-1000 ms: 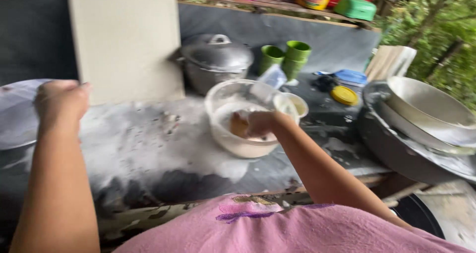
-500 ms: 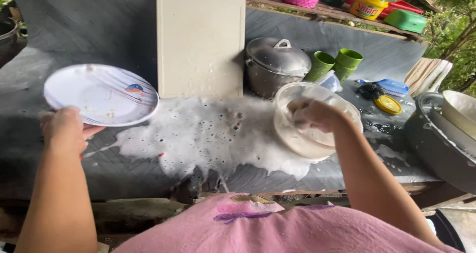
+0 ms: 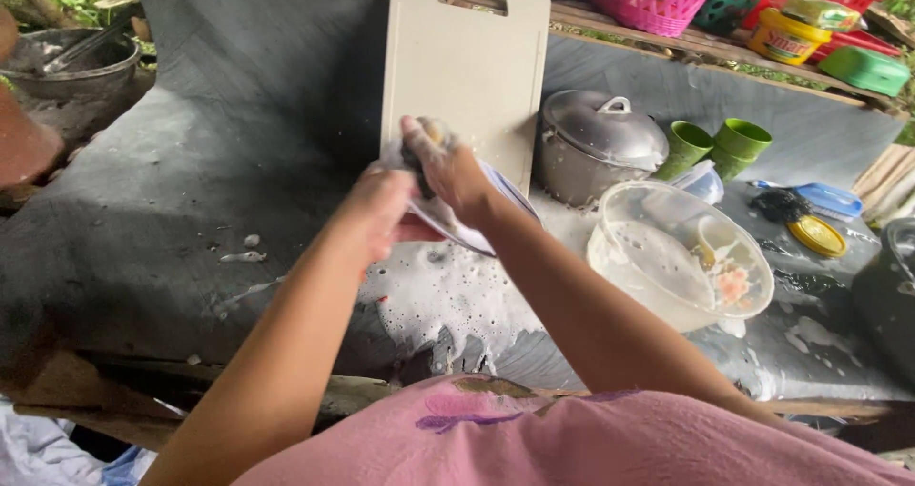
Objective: Washing various dishes including plates, a cutting board, a pot lid, and a pot with a sponge and soapy water.
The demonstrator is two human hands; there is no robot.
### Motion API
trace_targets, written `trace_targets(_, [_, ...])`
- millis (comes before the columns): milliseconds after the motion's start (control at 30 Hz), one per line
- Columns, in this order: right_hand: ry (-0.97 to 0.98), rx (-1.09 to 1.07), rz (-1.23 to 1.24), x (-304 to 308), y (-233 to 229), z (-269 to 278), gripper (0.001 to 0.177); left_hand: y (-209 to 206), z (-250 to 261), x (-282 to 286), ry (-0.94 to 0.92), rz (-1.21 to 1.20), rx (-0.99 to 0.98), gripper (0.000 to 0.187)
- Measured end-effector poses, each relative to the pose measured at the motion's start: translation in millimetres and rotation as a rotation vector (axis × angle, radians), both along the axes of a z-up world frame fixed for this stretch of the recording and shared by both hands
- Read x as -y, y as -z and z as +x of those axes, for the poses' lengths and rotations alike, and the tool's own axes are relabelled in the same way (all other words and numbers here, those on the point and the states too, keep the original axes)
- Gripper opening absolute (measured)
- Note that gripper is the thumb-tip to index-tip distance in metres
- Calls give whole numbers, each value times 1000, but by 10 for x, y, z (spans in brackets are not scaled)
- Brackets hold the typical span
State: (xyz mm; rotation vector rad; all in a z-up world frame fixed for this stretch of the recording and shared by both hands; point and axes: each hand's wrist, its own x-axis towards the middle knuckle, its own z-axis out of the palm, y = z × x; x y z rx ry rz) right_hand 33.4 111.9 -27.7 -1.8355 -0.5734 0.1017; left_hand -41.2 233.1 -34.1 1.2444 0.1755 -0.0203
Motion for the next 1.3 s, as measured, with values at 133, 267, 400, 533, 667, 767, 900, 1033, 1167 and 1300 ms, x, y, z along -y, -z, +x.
trace_targets(133, [-239,135,-46,130,197,-47,52,-202,-137,128,-63,114,-68,57])
trace_targets(267, [-26,658,-777,275,746,532,61,224,167,110,-155,382,19,63])
trace_targets(400, [-84,135,-181,206,167,-187,51,-292,-86,249,-94,473,-93,63])
trace_targets(533, [39,262,-256,288,743,648,61,-349,-99,241,-60,611,-197,66])
trace_targets(667, [176,580,-677,299,704,660,49,-541,-173,292,-29,681,-133,67])
trace_targets(767, [250,215,-76,251,332,401,65,-692,-317,340,4,676,-140,66])
trace_targets(900, [643,104,-302,261,-93,303,70,-80,65,271,70,534,-10,61])
trace_targets(1033, [445,931,-359,307,964,1513,66,7,342,176,244,138,-27,46])
trace_targets(1167, [512,956,-302,244,659,1240,59,-54,202,180,176,16,1,31])
trace_targets(1300, [442,729,-331,116,408,968,44,-261,56,161,155,37,-4,24])
